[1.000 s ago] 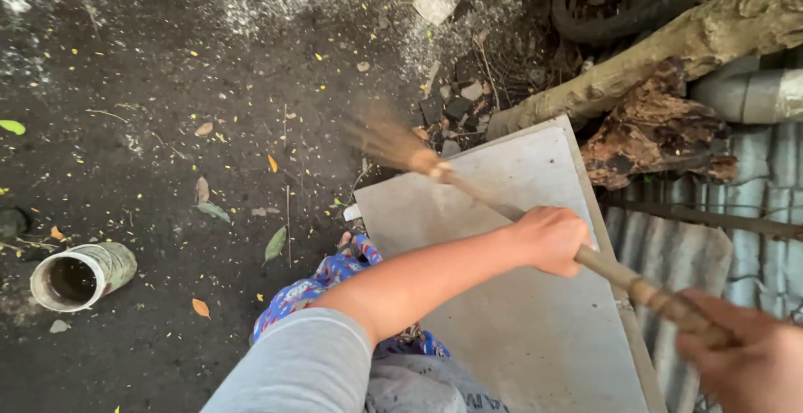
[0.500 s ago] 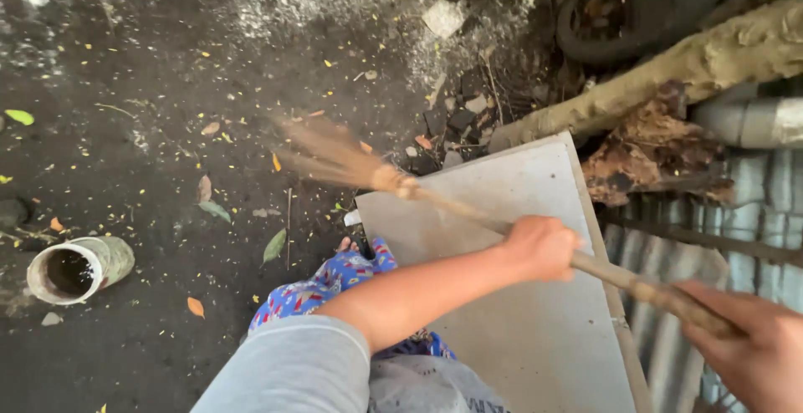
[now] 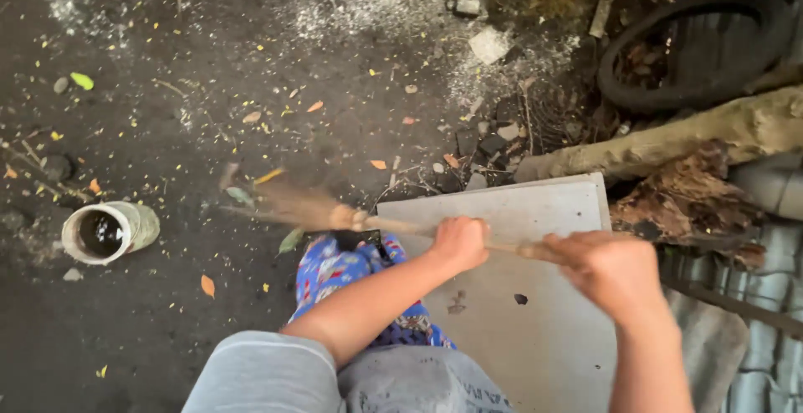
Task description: Sweeping dirt and debris from an outdoor ground area using a broom.
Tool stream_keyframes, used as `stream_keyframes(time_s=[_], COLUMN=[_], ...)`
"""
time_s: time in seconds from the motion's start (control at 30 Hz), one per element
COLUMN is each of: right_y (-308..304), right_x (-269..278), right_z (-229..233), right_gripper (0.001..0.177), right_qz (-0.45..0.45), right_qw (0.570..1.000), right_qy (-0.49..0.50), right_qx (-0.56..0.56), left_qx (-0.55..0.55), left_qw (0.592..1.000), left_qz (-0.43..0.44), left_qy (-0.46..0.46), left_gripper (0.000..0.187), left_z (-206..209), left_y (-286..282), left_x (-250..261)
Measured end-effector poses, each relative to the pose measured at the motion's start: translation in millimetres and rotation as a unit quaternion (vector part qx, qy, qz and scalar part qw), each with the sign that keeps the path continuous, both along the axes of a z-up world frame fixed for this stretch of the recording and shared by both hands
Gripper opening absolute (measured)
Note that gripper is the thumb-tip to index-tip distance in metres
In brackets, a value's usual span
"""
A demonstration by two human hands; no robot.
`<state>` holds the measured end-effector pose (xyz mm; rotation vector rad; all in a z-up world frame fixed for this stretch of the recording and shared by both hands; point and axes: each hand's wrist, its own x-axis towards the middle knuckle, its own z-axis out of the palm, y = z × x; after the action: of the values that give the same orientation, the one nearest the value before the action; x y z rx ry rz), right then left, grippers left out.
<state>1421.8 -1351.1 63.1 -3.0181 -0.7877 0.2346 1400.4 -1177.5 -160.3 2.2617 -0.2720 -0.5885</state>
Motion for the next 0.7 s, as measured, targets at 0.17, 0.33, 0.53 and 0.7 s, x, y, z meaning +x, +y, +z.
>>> stream_keyframes(time_s=[0.17,0.33,0.53,0.7], right_y=[6.4,-24.4,121.8,142.3], right_x=[16.5,6.3,82.6,147.2], right_z=[73.7,87.1,-23.5,-56.7], right_gripper=[0.04,0.045,0.021,0.027], right_qz=[-0.067,-0.079,-0.067,0.172], right_qw=[0.995,0.983,0.918,0.955], right_qy=[-0.038,-0.097,-0.254,-0.182], right_qx=[-0.065,-0.135,-0.298,-0.159], left_qx=[-0.075,-0.232,-0.132,-0.052], left_qw=[0.995,0.955,0.966,0.963], left_qz=[-0.007,-0.051,-0.104,0.081], left_qy=[-0.067,-0.175,-0.195,-0.251], left_gripper=[0.041,0.037,0.021,0.022], left_z=[55.1,98.7,-12.8,-96.0], left_y=[-9.3,-21.2,-2.1,68.6], left_x=[32.3,110.8,227.3,204.3])
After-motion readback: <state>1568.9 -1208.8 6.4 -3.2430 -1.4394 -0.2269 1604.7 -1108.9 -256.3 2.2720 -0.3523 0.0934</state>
